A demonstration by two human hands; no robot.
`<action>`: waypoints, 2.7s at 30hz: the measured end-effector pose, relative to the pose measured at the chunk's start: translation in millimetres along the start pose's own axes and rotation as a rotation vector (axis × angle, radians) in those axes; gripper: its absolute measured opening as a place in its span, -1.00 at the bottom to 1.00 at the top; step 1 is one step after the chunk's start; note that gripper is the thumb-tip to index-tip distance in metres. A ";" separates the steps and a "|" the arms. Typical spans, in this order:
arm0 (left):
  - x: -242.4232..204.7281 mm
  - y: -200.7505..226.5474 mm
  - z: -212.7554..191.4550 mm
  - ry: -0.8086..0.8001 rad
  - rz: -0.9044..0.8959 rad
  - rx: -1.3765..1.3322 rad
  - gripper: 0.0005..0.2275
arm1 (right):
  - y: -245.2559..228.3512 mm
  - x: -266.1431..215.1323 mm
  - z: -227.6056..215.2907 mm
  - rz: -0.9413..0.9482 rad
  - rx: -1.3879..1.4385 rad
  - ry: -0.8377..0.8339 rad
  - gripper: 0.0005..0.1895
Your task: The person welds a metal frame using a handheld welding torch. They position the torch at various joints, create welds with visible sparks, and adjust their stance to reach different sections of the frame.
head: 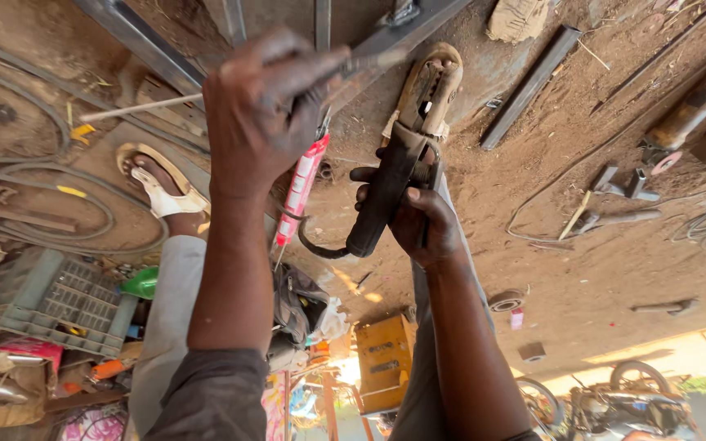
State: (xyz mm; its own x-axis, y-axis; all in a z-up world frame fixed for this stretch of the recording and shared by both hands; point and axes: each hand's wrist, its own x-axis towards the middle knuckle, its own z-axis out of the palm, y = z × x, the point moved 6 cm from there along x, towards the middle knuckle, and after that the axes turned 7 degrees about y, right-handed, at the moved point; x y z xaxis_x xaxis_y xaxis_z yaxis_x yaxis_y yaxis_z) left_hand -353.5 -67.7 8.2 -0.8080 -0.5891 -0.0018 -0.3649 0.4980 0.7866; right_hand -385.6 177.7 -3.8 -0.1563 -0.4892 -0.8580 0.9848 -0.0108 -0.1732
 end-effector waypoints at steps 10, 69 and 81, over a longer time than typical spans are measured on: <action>-41.1 -22.2 -28.5 -0.097 0.043 0.120 -0.92 | 19.3 -0.8 35.3 0.075 -0.133 -0.101 -0.18; -252.7 -114.3 -129.5 0.186 -0.672 -0.593 -0.17 | 192.1 109.8 248.0 -0.914 -1.591 0.017 -0.36; -258.3 -121.5 -138.1 0.218 -0.646 -0.563 -0.11 | 206.3 114.5 248.4 -0.878 -1.636 0.070 -0.35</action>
State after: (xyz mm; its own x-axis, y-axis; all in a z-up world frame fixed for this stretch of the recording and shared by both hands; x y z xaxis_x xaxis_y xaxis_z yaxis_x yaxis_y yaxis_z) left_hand -36.6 -63.9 -1.7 -0.3956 -0.7838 -0.4787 -0.3914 -0.3277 0.8599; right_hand -181.5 -97.1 -17.6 -0.5622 -0.7768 -0.2837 -0.4067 0.5583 -0.7231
